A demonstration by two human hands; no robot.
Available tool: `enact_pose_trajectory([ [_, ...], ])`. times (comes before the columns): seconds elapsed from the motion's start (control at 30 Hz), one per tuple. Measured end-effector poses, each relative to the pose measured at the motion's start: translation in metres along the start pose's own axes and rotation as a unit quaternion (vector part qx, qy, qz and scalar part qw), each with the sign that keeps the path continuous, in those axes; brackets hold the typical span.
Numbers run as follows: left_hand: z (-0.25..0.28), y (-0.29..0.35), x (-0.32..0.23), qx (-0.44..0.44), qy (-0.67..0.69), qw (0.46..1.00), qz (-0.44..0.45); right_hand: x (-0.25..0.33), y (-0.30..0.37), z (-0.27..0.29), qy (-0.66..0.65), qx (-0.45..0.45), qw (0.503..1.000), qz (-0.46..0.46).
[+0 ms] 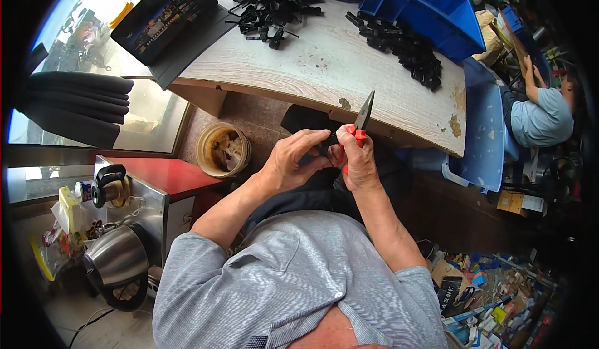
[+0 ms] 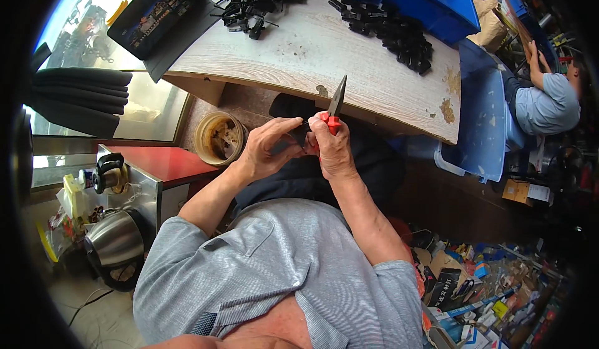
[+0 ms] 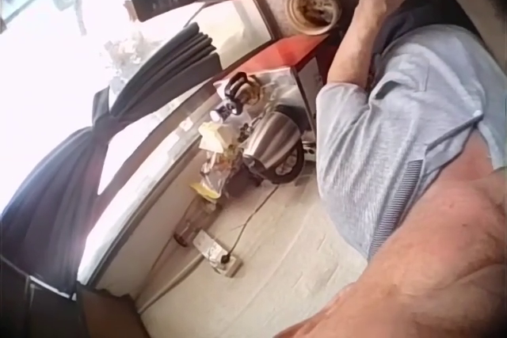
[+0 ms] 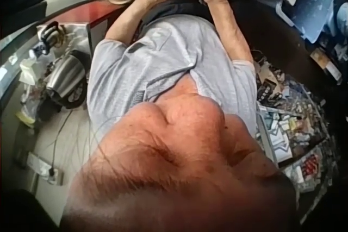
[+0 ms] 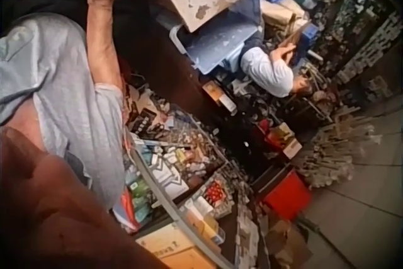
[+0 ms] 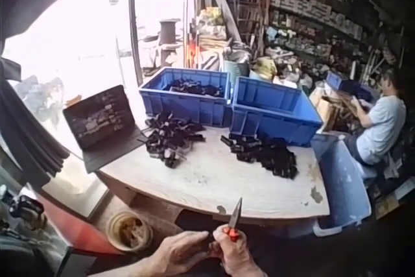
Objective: Assembling or trimming small plastic components using nippers at a workbench.
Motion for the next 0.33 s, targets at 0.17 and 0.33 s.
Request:
enact_pose_trajectory([
  [0.17,-0.005,0.002,-0.002,-0.008,-0.061,0.998,-0.031,-0.006,0.0,0.003,0.018,-0.042,0.999,-0.007],
  [0.33,-0.009,0.014,0.011,-0.021,-0.068,0.995,0.072,-0.008,0.005,0.0,0.035,-0.065,0.997,-0.029],
])
Point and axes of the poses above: each hand's wrist, its own y-axis away from the middle knuckle, its own z-axis out of the back of the hand, x = y × z, the point moved 5 cm from there along -y, towards the middle knuckle, and after that the axes turned 9 degrees about y, right-handed, at the moved point
